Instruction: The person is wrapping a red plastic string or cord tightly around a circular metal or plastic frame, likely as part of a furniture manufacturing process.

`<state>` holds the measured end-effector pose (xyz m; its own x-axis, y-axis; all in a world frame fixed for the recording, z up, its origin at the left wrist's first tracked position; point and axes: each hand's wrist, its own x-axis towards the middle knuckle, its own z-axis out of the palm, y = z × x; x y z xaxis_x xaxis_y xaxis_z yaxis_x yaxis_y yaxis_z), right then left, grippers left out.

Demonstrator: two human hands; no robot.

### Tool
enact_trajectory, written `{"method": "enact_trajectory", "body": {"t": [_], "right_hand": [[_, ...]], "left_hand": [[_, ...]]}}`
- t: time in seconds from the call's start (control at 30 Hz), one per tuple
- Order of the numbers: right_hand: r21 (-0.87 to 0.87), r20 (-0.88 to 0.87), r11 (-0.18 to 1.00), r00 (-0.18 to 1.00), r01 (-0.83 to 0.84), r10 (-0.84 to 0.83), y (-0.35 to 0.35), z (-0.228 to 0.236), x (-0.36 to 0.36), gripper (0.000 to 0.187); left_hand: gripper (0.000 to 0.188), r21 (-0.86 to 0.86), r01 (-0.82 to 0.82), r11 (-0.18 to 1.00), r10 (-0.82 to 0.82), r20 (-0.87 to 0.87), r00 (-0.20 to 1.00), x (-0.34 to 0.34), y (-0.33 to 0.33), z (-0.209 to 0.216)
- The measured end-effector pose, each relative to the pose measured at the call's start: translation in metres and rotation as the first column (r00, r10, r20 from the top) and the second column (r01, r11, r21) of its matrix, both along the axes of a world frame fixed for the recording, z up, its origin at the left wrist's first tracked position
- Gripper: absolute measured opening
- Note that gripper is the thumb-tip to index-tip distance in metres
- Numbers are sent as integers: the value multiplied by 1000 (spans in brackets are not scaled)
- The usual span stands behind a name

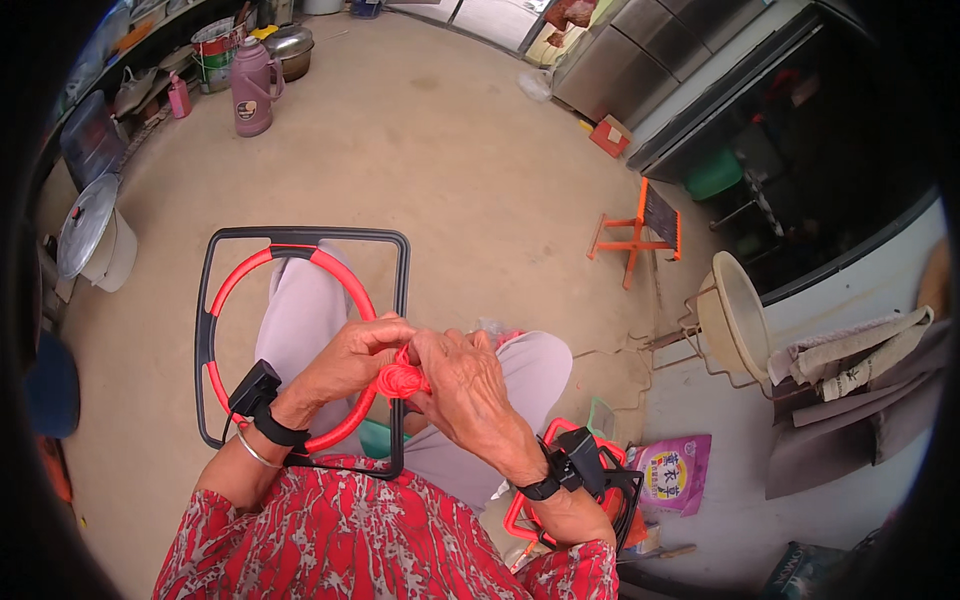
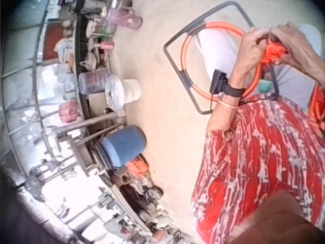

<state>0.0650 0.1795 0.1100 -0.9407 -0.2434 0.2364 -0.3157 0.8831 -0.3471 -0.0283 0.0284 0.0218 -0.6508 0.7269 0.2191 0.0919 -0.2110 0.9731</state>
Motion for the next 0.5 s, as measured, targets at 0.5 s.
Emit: {"method": "enact_trajectory", "body": {"t": [0.5], "right_hand": [[-733,20,-680,999,32,25,142,-55,-5,22]], "left_hand": [[16,226,-391,892,374,115,920,0,-16,-10]]}}
